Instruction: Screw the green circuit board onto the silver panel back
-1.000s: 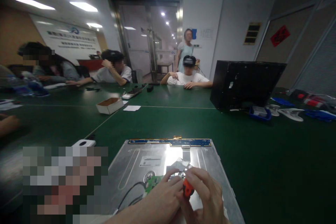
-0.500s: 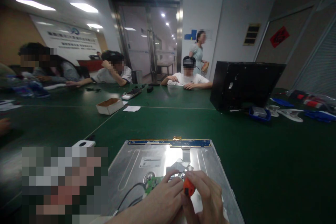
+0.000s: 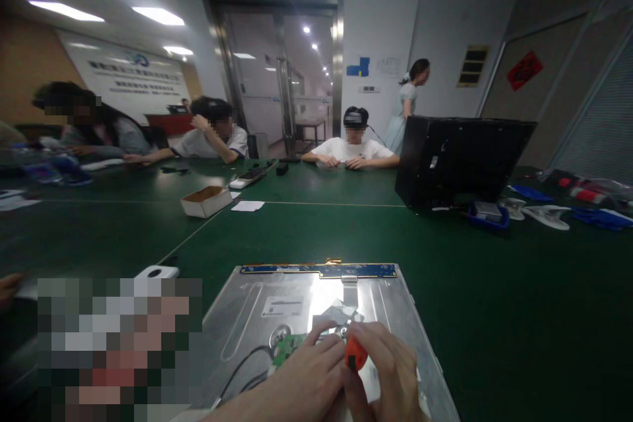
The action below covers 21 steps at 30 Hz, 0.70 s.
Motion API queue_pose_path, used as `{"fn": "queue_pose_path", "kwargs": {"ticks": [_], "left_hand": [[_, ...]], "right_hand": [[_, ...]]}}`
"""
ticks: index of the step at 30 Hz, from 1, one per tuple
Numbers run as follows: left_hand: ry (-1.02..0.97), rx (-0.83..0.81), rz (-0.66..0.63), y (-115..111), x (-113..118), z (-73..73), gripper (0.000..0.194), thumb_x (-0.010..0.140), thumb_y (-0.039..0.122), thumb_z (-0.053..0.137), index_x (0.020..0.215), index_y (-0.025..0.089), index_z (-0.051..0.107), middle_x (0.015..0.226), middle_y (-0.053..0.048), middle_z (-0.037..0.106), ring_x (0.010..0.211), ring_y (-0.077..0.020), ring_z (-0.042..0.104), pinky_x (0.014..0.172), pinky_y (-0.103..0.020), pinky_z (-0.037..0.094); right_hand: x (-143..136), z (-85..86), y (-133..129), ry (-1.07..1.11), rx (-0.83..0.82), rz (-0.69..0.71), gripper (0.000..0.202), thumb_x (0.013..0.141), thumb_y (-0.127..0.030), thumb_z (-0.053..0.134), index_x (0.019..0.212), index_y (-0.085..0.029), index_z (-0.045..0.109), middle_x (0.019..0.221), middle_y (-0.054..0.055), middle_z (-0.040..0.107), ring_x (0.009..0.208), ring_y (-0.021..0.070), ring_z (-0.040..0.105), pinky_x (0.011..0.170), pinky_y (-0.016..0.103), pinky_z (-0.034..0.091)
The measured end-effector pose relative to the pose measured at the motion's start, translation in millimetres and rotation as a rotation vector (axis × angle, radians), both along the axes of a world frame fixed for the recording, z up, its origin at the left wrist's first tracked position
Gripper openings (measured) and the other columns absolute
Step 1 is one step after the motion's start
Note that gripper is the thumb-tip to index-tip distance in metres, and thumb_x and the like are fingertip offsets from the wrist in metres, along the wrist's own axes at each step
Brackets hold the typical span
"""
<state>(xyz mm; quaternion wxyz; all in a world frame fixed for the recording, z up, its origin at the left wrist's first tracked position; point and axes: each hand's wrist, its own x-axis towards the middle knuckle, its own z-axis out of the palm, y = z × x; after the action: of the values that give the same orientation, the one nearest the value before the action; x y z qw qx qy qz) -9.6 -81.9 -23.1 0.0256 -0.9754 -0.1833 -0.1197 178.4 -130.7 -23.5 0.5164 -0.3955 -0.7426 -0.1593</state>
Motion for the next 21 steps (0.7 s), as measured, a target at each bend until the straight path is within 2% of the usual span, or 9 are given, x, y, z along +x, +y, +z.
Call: {"fn": "queue_pose_path", "kwargs": {"ticks": [10,14,21], "left_hand": [[0.015,0.022,-0.021,1.5,-0.7,-0.7,0.022,0.102,0.030,0.055,0.107,0.012,0.066,0.115,-0.008,0.071,0.109,-0.0250,0.061,0.112,-0.044,0.029],[0.018,0.025,-0.019,1.5,-1.5,-0.8,0.020,0.100,0.030,0.060,0.105,0.012,0.066,0.110,-0.007,0.071,0.108,-0.0245,0.061,0.114,-0.043,0.027],[0.010,-0.005,-0.015,0.7,-1.7,1.3,0.020,0.101,0.029,0.057,0.110,0.013,0.064,0.111,-0.007,0.070,0.105,-0.0238,0.061,0.114,-0.044,0.027]], "right_hand": [[-3.6,7.1,-0.2,-0.007,0.004,-0.004,0.041,0.098,-0.028,0.059,0.137,-0.018,0.054,0.103,0.011,0.077,0.091,0.0236,0.078,0.075,0.033,0.065],[-4.7,10.9,-0.2,0.011,0.006,0.003,0.042,0.098,-0.028,0.059,0.139,-0.019,0.053,0.102,0.010,0.078,0.090,0.0235,0.078,0.075,0.033,0.065],[-2.9,-0.2,-0.8,0.074,-0.024,0.048,0.043,0.096,-0.027,0.063,0.138,-0.021,0.054,0.104,0.011,0.077,0.092,0.0250,0.078,0.073,0.035,0.066]]}}
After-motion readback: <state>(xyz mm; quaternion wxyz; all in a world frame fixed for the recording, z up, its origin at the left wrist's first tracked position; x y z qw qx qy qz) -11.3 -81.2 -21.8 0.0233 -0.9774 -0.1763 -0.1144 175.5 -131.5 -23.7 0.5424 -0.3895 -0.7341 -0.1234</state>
